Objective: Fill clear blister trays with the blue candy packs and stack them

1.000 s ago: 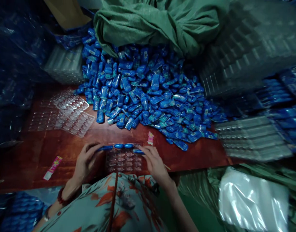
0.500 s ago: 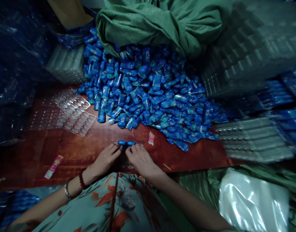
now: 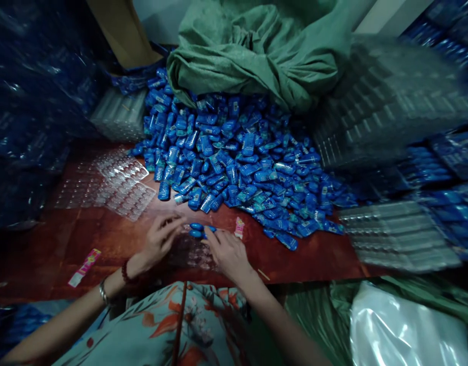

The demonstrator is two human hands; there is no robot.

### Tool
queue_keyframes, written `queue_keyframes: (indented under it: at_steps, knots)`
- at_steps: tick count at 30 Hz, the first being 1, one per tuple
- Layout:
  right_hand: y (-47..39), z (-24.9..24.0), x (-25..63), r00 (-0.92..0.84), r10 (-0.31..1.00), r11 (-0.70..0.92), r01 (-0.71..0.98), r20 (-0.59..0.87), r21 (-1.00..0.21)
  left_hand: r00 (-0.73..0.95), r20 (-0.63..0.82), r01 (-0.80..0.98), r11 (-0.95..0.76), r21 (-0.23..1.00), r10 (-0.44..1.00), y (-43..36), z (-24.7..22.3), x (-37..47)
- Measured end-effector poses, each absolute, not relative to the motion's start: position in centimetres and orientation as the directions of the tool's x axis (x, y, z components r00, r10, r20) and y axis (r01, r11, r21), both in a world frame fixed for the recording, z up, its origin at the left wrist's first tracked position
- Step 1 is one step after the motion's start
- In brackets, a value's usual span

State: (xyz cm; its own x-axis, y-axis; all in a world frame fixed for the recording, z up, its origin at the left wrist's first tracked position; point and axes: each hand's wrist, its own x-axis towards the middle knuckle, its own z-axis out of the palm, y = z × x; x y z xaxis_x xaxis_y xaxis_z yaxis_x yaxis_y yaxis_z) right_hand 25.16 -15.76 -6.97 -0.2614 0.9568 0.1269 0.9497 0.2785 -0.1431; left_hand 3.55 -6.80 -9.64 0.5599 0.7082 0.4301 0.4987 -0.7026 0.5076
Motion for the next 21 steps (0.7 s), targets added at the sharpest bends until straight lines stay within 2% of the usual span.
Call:
queue_keyframes:
  at_steps: [2,4,6,9,11,13,14,16,18,19,21]
  knots:
    - [-13.7,-6.4,26.4,-0.224,0.964,0.236,0.969,0.145,-0.073,0.522,0.386,0.54,-0.645,0.541,0.76,-4.6,-9.1,4.3]
    - [-10.7,-6.3,27.2,-0.247,0.965,0.248,0.969,0.085,0.005,0.611,0.286,0.592,-0.666,0.453,0.738,-2.4,-8.8,5.7]
    - [-7.6,-6.7,27.6,-0.337,0.941,0.337,0.94,-0.018,0.047,0.717,0.137,0.617,-0.713,0.332,0.684,-0.7,-8.9,7.3]
    - [-4.7,-7.6,28.1,-0.471,0.875,0.476,0.88,-0.106,0.016,0.788,0.004,0.597,-0.766,0.238,0.615,0.6,-9.3,8.4]
    - [-4.9,-8.0,28.8,-0.509,0.858,0.505,0.86,-0.066,-0.072,0.807,0.025,0.566,-0.786,0.248,0.589,0.7,-9.4,7.7]
    - [-6.9,-8.0,29.7,-0.433,0.897,0.441,0.866,0.087,-0.237,0.767,0.132,0.569,-0.76,0.313,0.628,-0.1,-9.3,5.7]
    - [-8.5,-8.0,30.0,-0.319,0.929,0.367,0.863,0.19,-0.346,0.713,0.196,0.582,-0.725,0.369,0.673,-1.0,-9.0,4.5]
    - [-12.1,-7.7,30.3,0.025,0.944,0.183,0.788,0.329,-0.587,0.542,0.304,0.612,-0.616,0.497,0.784,-3.4,-8.5,2.1]
    - [-15.7,-7.6,29.8,0.258,0.921,0.056,0.652,0.291,-0.756,0.374,0.337,0.621,-0.503,0.601,0.864,-6.6,-8.1,0.3]
    - [-17.3,-7.7,29.3,0.279,0.929,0.028,0.605,0.244,-0.796,0.343,0.329,0.616,-0.476,0.628,0.88,-8.2,-8.0,-0.2]
    - [-19.4,-8.3,28.0,0.211,0.962,0.02,0.585,0.176,-0.811,0.391,0.297,0.583,-0.484,0.653,0.871,-11.1,-8.5,-0.4]
